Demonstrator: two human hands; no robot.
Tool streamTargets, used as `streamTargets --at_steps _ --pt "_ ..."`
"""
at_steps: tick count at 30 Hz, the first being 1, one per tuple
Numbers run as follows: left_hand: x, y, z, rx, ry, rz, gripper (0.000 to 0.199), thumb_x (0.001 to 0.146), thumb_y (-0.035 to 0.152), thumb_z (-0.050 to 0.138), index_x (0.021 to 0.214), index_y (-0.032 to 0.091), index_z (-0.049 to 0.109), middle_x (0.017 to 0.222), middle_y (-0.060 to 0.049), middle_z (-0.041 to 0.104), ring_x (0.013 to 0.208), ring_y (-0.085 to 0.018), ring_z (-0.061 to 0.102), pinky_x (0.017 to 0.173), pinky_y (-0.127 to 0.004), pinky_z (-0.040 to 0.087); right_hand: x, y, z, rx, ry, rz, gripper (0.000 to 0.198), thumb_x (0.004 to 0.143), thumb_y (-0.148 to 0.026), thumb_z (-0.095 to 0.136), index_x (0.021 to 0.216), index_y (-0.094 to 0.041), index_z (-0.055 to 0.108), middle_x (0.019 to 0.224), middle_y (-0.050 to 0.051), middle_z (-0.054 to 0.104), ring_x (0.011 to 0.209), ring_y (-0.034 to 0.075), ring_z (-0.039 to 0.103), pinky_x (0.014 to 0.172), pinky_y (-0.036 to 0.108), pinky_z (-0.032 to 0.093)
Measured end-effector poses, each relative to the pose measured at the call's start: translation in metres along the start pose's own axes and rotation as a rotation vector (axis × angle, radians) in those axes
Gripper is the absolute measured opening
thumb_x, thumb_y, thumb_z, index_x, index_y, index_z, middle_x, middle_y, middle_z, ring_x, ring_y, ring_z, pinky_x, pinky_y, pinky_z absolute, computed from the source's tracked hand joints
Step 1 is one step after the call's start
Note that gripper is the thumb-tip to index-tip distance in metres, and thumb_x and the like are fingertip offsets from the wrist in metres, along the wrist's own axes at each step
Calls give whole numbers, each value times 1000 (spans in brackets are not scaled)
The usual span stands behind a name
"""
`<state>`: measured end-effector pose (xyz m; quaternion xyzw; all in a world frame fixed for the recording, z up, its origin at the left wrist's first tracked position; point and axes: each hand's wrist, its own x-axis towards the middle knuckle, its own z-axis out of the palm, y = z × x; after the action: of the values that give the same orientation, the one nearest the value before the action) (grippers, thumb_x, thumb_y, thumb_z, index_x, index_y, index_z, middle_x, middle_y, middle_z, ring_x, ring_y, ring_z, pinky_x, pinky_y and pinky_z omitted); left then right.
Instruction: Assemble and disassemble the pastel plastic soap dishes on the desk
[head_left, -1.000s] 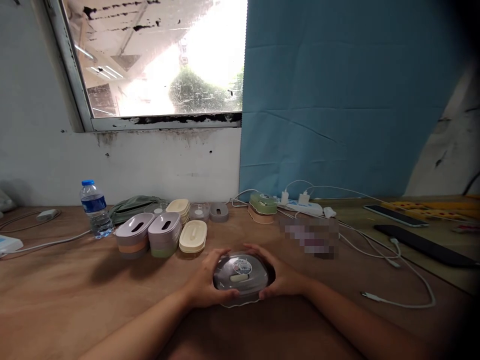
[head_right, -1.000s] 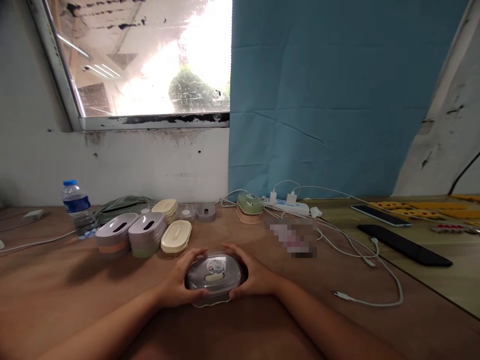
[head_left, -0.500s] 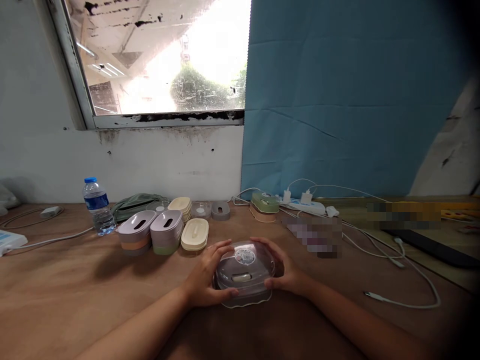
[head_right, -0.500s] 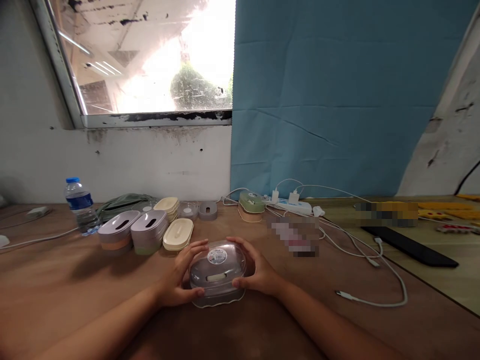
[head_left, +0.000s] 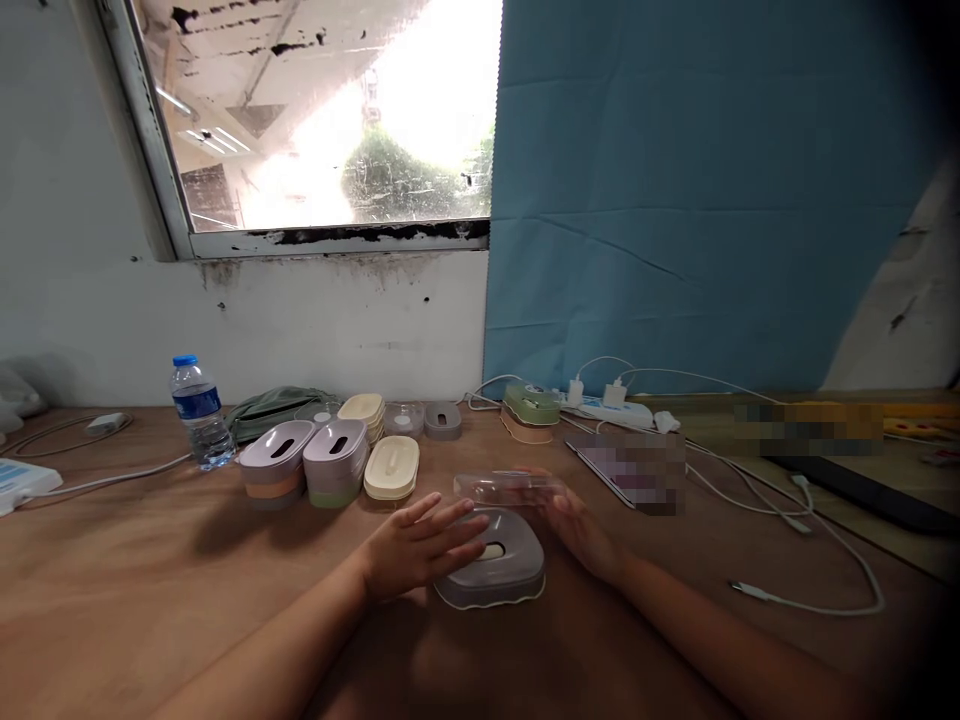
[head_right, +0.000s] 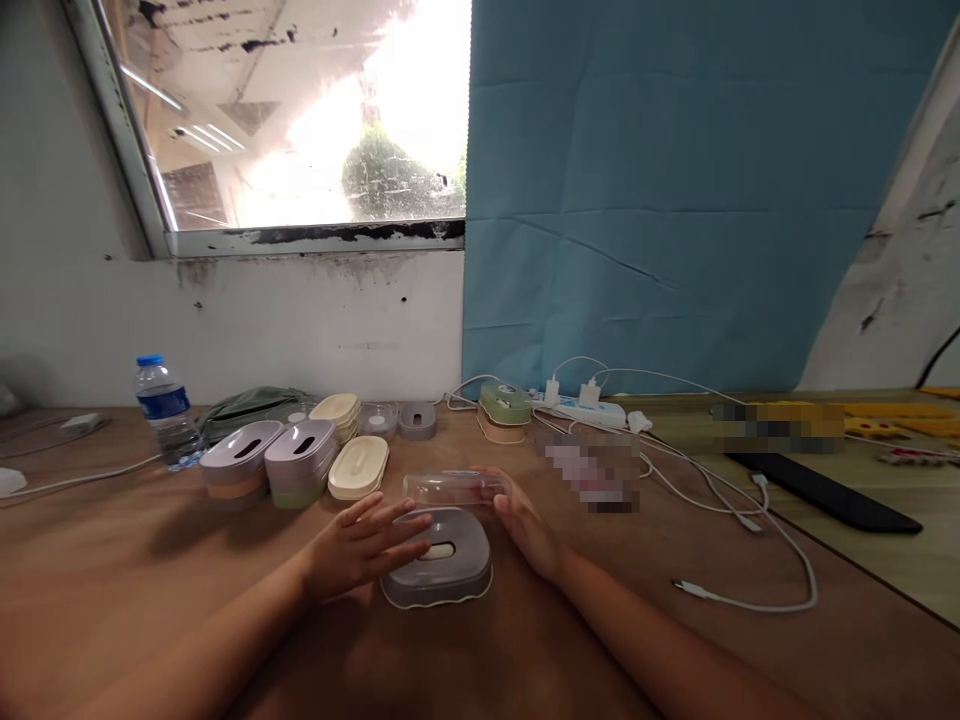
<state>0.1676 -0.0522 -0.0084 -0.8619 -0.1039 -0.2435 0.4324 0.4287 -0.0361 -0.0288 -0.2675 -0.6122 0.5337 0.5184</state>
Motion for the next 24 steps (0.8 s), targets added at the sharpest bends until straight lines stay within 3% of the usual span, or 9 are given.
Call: streamTargets --at_steps 3,6,9,15,20,24 --pt "2 1 0 150 -14 -26 32 83 24 48 114 31 47 134 7 35 125 -14 26 103 -35 19 -1 -2 3 6 -16 51 42 74 -49 44 107 -23 50 99 7 59 100 25 51 92 43 33" --pt "2 3 0 210 58 -42 28 81 21 51 106 32 52 131 8 40 123 -14 29 101 -37 20 -2 -8 8 15 -93 106 41 76 -50 38 102 -21 52 99 7 59 98 25 51 90 43 33" --pt "3 2 -3 211 109 -63 20 79 20 52 95 31 58 122 9 49 114 -13 39 96 -34 26 -1 -10 8 17 -119 145 42 77 -51 36 101 -20 53 99 7 59 97 25 51 92 44 31" --pt "6 -7 -5 214 55 -88 16 79 18 54 90 27 59 106 7 58 97 -12 49 82 -28 33 0 -10 7 -16 -110 191 43 77 -53 39 96 -19 56 99 8 59 98 24 50 93 42 30" --pt "8 -13 -5 157 60 -81 12 76 14 56 84 23 59 92 5 61 85 -13 52 81 -30 36 -2 -9 8 -16 -76 201 41 77 -52 43 100 -20 53 99 7 59 98 24 51 91 42 33" --pt "5 -14 -2 143 37 -72 11 76 15 57 85 22 57 92 4 61 85 -14 52 81 -32 36 -2 -8 7 -19 -69 204 43 74 -52 48 102 -21 50 99 8 60 97 25 52 90 44 34"
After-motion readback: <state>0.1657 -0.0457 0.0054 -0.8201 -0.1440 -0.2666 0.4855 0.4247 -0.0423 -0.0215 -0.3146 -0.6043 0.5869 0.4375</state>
